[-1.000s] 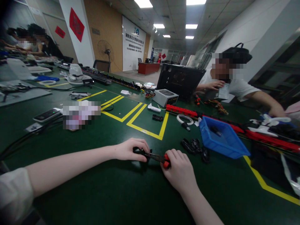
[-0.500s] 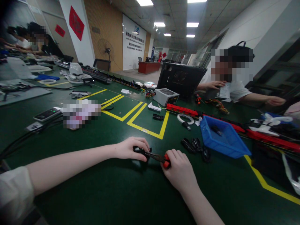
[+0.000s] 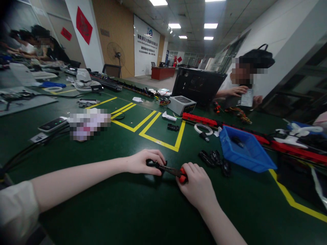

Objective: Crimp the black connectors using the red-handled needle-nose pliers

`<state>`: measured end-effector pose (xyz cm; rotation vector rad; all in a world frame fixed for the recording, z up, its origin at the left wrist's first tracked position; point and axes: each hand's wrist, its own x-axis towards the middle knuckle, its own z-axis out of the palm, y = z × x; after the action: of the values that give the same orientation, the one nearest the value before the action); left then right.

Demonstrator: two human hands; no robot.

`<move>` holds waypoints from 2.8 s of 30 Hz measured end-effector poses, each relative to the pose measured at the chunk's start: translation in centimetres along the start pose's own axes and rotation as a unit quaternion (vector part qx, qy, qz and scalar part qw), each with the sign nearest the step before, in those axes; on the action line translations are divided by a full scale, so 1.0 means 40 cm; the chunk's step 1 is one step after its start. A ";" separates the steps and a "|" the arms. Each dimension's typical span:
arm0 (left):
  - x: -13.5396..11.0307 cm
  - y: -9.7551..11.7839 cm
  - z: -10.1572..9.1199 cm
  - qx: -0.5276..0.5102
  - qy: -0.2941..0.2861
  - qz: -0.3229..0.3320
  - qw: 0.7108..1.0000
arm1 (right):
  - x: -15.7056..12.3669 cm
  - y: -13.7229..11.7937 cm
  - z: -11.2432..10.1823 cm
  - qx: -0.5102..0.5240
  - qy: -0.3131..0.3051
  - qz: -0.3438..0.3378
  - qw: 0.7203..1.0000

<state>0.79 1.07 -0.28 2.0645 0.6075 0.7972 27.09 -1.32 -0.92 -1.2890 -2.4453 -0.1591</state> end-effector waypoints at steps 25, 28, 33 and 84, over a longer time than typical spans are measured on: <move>-0.001 0.001 -0.013 0.000 -0.013 0.008 1.000 | 0.008 0.031 0.016 0.058 0.003 0.003 0.998; -0.001 0.005 -0.016 -0.001 -0.016 0.003 1.000 | 0.006 0.038 0.023 0.059 0.006 0.003 0.998; -0.001 0.007 -0.018 -0.007 -0.014 -0.001 1.000 | -0.001 0.049 0.029 0.045 0.002 -0.008 0.999; 0.002 -0.021 0.009 0.242 0.072 -0.054 0.966 | 0.015 0.004 -0.005 0.038 -0.023 0.062 0.997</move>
<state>1.00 1.37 -1.11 2.3943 1.0727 0.7961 26.98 -0.82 -0.55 -1.4209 -2.3760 -0.0049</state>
